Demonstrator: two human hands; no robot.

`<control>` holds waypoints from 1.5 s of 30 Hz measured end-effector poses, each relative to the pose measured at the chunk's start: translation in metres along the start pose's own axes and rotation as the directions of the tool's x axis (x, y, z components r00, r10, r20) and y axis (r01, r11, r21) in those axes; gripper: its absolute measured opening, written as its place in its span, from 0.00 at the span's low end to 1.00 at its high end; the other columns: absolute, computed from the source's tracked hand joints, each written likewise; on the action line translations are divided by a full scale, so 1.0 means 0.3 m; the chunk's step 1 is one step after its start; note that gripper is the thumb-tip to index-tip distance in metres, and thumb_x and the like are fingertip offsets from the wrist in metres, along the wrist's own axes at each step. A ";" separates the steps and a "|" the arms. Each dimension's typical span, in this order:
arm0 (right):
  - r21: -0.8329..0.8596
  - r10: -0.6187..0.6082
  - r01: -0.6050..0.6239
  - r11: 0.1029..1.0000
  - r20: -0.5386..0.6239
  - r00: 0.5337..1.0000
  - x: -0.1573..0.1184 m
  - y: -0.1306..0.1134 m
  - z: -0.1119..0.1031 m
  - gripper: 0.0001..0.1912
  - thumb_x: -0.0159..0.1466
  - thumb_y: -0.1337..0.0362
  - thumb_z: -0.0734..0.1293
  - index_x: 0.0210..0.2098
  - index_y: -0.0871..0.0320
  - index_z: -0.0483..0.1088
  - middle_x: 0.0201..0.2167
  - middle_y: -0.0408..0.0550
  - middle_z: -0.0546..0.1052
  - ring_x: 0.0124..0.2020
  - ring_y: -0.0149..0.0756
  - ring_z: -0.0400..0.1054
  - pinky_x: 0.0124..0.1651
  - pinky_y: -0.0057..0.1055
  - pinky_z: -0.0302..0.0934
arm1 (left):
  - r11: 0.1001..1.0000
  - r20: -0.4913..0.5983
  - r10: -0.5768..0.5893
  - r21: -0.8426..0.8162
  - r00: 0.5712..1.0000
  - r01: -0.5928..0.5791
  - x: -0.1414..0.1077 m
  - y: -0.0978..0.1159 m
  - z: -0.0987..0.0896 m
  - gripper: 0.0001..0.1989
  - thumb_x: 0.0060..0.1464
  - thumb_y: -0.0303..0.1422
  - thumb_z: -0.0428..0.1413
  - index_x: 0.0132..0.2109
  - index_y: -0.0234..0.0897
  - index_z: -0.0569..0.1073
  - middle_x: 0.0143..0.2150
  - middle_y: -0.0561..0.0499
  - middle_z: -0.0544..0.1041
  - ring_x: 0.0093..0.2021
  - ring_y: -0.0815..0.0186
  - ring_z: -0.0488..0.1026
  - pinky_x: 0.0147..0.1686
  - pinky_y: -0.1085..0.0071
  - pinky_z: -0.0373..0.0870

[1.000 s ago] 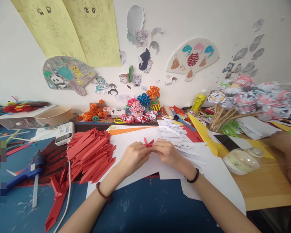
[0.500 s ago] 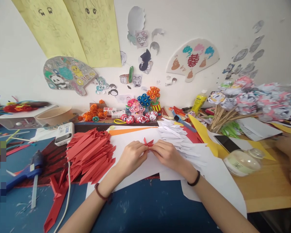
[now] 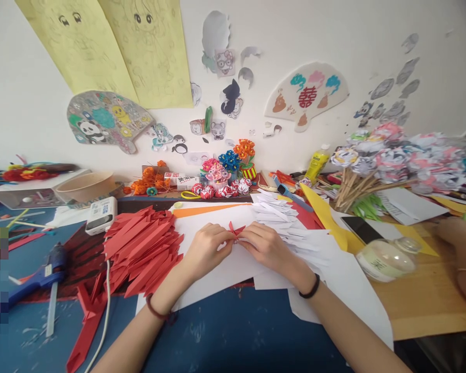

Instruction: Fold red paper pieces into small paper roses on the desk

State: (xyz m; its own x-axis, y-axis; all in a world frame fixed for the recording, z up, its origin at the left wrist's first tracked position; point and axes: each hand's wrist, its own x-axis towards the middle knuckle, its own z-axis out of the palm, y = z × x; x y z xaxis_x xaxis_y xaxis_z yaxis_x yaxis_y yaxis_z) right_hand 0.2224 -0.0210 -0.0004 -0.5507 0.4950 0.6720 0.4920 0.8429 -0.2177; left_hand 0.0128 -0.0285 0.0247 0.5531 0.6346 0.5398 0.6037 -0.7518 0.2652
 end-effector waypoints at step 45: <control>0.262 0.049 -0.030 0.965 -0.068 0.996 -0.017 0.038 0.024 0.13 0.68 0.74 0.60 0.33 0.57 0.74 0.31 0.47 0.77 0.34 0.36 0.68 0.38 0.34 0.64 | 0.976 0.006 0.126 0.180 0.992 -0.125 -0.027 0.019 0.026 0.11 0.63 0.26 0.48 0.44 0.42 0.75 0.42 0.48 0.76 0.42 0.61 0.65 0.44 0.60 0.58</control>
State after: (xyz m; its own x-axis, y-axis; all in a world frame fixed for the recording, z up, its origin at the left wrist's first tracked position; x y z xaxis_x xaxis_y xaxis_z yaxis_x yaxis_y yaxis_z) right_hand 0.2260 -0.0125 -0.0114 -0.4790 0.5207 0.7067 0.3143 0.8535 -0.4157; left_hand 0.0163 -0.0365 0.0157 0.6284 0.5361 0.5637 0.6235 -0.7804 0.0471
